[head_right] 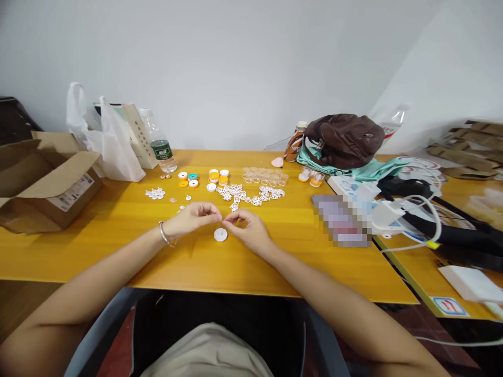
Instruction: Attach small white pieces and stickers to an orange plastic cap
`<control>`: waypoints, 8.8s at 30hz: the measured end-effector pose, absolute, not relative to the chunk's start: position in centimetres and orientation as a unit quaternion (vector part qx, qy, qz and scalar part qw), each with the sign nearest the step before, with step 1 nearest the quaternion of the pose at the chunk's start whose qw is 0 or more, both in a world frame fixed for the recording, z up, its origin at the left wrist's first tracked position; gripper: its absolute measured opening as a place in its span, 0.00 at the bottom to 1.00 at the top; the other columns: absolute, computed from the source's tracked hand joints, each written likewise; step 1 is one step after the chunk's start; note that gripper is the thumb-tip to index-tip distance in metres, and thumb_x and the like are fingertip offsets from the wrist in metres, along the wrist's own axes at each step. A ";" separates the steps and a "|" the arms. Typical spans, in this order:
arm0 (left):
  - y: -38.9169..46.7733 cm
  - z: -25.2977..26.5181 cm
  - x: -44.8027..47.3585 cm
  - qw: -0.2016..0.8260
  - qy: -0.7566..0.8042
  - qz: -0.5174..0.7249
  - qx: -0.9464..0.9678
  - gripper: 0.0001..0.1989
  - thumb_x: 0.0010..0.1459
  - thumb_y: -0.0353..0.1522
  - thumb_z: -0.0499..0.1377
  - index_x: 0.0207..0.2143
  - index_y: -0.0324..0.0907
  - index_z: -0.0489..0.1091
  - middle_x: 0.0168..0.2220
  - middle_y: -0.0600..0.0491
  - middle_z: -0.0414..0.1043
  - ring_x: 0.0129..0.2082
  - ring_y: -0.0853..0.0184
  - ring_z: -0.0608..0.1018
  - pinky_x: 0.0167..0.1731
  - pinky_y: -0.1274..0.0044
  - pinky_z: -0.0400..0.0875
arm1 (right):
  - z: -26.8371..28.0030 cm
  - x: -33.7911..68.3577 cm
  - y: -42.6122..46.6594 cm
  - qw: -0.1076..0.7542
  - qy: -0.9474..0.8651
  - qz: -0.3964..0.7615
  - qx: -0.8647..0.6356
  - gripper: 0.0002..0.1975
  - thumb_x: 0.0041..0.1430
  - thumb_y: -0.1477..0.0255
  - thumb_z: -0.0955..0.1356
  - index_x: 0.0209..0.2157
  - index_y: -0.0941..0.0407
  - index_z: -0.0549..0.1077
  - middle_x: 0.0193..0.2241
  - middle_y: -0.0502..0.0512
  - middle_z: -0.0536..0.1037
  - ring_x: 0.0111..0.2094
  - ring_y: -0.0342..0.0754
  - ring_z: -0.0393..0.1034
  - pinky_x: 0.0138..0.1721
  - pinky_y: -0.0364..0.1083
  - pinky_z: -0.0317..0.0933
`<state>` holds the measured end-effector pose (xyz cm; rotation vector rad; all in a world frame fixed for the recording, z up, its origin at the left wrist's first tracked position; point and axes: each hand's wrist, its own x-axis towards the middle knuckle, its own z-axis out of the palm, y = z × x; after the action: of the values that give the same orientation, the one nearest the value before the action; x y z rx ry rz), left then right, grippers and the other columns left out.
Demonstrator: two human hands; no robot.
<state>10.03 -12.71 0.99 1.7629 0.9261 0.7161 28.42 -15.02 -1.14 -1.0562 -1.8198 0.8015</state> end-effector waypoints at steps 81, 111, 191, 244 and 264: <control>-12.3 0.0 9.2 0.407 0.362 0.144 0.826 0.10 0.48 0.32 0.57 0.33 0.36 0.72 0.29 0.51 0.74 0.28 0.72 0.73 0.32 0.81 0.67 | -3.1 28.4 -15.1 0.305 -0.831 0.213 -0.413 0.12 0.45 0.64 0.70 0.33 0.54 0.74 0.31 0.53 0.72 0.34 0.47 0.67 0.37 0.46 0.60; -13.0 0.1 8.3 0.239 0.319 0.204 0.894 0.10 0.53 0.33 0.56 0.38 0.40 0.71 0.38 0.51 0.72 0.37 0.69 0.73 0.41 0.78 0.64 | -3.1 29.3 -15.3 0.388 -0.799 0.233 -0.396 0.16 0.47 0.69 0.69 0.40 0.55 0.72 0.39 0.56 0.75 0.40 0.48 0.69 0.44 0.48 0.62; -12.4 -0.4 5.8 0.047 0.369 0.239 0.897 0.12 0.57 0.35 0.51 0.41 0.43 0.69 0.40 0.50 0.71 0.41 0.66 0.72 0.43 0.72 0.63 | -3.9 29.2 -15.0 0.368 -0.839 0.220 -0.334 0.06 0.51 0.69 0.67 0.31 0.56 0.72 0.37 0.56 0.76 0.38 0.46 0.71 0.43 0.46 0.63; -14.3 -1.3 7.5 -0.145 0.177 0.125 0.966 0.11 0.60 0.29 0.47 0.39 0.40 0.67 0.37 0.50 0.71 0.38 0.69 0.70 0.38 0.74 0.60 | -3.8 29.0 -14.9 0.320 -0.860 0.179 -0.356 0.13 0.50 0.67 0.67 0.39 0.54 0.70 0.38 0.56 0.70 0.41 0.49 0.65 0.45 0.50 0.60; -9.2 0.0 5.1 0.098 0.344 0.117 0.927 0.07 0.56 0.31 0.53 0.34 0.39 0.69 0.32 0.51 0.69 0.34 0.68 0.70 0.38 0.77 0.64 | -2.7 29.0 -15.2 0.288 -0.860 0.203 -0.369 0.14 0.50 0.69 0.67 0.41 0.53 0.69 0.41 0.57 0.70 0.43 0.50 0.65 0.46 0.50 0.59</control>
<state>5.12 -9.15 0.05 2.7422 1.0170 0.3460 28.97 -15.21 -2.75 -0.9857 -2.2965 0.5429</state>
